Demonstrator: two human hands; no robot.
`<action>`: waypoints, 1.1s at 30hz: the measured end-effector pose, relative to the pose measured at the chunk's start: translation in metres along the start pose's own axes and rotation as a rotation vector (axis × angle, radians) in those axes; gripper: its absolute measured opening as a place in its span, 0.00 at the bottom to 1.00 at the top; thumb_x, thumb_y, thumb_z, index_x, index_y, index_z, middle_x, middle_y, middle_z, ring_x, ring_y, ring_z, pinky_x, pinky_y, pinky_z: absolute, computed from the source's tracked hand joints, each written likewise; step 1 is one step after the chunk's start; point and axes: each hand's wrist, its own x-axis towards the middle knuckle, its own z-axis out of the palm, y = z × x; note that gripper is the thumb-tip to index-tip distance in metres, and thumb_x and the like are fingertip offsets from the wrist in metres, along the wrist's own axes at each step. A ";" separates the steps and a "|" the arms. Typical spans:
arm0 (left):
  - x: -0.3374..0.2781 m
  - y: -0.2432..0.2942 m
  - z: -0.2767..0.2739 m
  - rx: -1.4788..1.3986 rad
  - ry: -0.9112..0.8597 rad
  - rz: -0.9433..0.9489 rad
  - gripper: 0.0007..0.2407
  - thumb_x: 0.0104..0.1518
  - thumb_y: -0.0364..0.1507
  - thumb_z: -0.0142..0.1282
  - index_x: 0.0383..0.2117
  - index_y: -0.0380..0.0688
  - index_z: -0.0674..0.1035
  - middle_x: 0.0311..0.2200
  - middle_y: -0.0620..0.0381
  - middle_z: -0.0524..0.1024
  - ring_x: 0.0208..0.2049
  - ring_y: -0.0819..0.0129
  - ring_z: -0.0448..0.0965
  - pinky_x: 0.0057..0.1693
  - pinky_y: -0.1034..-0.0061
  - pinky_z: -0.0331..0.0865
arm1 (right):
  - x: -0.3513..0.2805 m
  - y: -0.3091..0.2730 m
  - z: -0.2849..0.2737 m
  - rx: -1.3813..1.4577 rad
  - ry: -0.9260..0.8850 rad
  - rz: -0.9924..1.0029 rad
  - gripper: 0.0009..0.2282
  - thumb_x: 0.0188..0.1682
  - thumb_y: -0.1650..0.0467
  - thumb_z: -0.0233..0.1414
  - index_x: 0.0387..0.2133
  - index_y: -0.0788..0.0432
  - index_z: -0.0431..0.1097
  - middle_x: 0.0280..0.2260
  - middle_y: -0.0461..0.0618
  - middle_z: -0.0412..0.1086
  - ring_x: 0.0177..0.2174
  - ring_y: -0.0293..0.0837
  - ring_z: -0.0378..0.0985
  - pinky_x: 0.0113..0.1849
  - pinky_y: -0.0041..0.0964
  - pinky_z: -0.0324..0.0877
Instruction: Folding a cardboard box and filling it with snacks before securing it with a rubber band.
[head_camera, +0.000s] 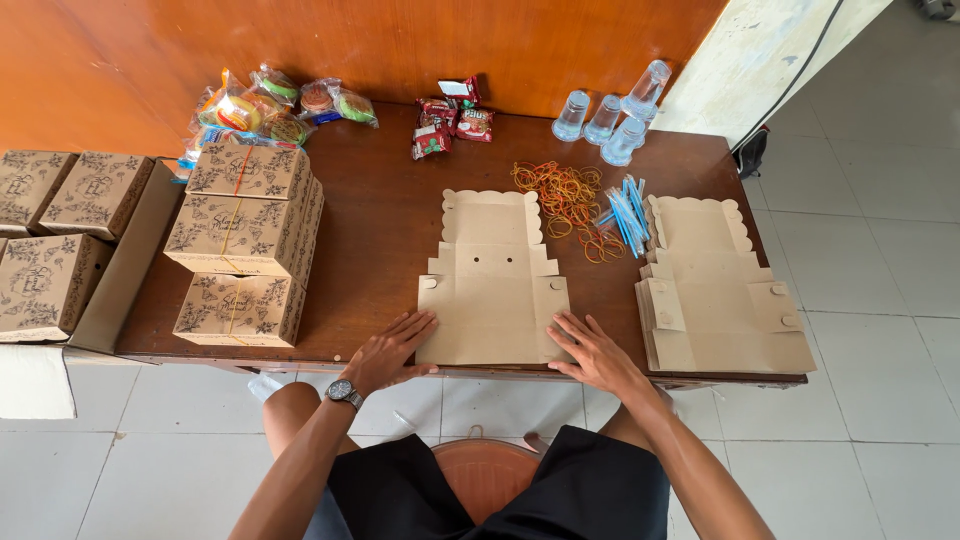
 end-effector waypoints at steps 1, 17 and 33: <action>-0.001 -0.001 0.001 0.000 0.000 0.000 0.33 0.58 0.56 0.51 0.65 0.48 0.66 0.67 0.55 0.64 0.68 0.61 0.60 0.72 0.63 0.50 | 0.000 0.000 -0.001 0.000 0.000 0.000 0.28 0.53 0.52 0.50 0.66 0.46 0.59 0.65 0.53 0.57 0.63 0.54 0.58 0.59 0.62 0.58; 0.015 0.018 -0.046 -0.328 -0.036 -0.290 0.19 0.65 0.45 0.45 0.55 0.52 0.78 0.59 0.61 0.74 0.61 0.63 0.72 0.67 0.64 0.64 | 0.020 0.005 -0.007 0.234 0.039 0.235 0.21 0.59 0.54 0.36 0.49 0.47 0.74 0.48 0.47 0.77 0.52 0.50 0.76 0.53 0.59 0.70; 0.055 -0.027 0.028 -0.518 0.237 -0.739 0.13 0.56 0.45 0.57 0.30 0.50 0.81 0.32 0.54 0.84 0.39 0.49 0.84 0.49 0.55 0.77 | 0.058 0.019 0.005 0.156 0.167 0.586 0.20 0.55 0.50 0.44 0.41 0.48 0.75 0.30 0.54 0.80 0.31 0.58 0.84 0.37 0.53 0.77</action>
